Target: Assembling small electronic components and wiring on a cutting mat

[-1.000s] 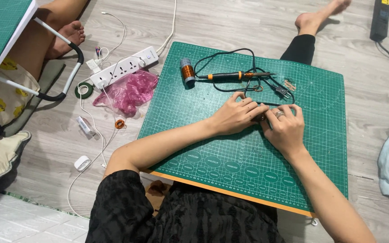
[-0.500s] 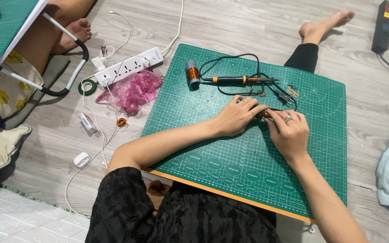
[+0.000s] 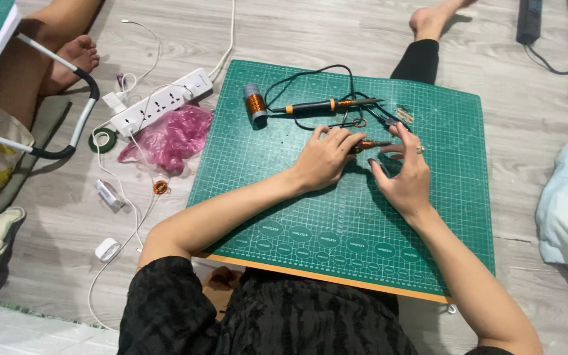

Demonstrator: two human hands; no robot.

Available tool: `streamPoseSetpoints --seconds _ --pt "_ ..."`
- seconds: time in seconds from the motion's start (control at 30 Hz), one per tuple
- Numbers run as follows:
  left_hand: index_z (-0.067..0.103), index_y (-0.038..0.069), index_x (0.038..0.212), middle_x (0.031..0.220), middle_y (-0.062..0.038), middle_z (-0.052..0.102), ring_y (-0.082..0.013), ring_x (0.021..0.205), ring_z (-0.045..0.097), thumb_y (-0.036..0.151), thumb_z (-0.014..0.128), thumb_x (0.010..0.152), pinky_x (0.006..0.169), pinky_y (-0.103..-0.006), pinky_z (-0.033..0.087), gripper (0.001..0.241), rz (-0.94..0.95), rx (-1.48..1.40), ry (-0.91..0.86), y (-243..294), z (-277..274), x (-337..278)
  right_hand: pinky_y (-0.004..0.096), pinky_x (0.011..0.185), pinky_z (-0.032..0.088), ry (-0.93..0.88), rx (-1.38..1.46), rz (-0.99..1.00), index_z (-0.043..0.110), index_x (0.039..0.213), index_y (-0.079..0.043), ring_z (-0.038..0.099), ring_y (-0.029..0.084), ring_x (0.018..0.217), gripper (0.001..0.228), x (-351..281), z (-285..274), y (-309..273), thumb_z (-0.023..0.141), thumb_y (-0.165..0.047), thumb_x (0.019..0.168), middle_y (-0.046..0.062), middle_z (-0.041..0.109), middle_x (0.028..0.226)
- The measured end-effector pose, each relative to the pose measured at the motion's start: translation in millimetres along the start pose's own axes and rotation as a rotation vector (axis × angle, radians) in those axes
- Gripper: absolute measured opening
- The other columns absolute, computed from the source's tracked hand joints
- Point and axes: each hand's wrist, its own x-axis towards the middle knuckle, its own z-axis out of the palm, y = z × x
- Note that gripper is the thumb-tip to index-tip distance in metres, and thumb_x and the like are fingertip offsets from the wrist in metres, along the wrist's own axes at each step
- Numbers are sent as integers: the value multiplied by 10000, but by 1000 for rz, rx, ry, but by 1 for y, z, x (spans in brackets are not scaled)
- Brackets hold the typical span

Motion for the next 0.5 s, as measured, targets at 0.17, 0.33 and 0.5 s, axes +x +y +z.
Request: streamPoseSetpoints --seconds 0.17,0.33,0.5 --pt "441 108 1096 846 -6 474 -174 787 484 212 570 754 748 -338 347 380 4 8 39 0 -1 2 344 639 502 -95 65 88 313 1233 64 581 292 789 602 1 1 -2 628 2 724 217 424 1110" --pt "437 107 1108 841 -14 497 -168 800 497 275 559 752 763 -338 346 412 38 46 75 0 6 0 323 604 511 -44 293 108 483 1116 46 598 306 767 454 -1 7 7 680 -29 715 169 512 999" --pt "452 104 1090 810 -9 488 -161 765 475 227 525 773 763 -328 334 348 98 89 114 1 3 2 274 578 521 -45 416 193 619 932 10 624 250 711 245 0 7 9 684 32 696 122 604 813"
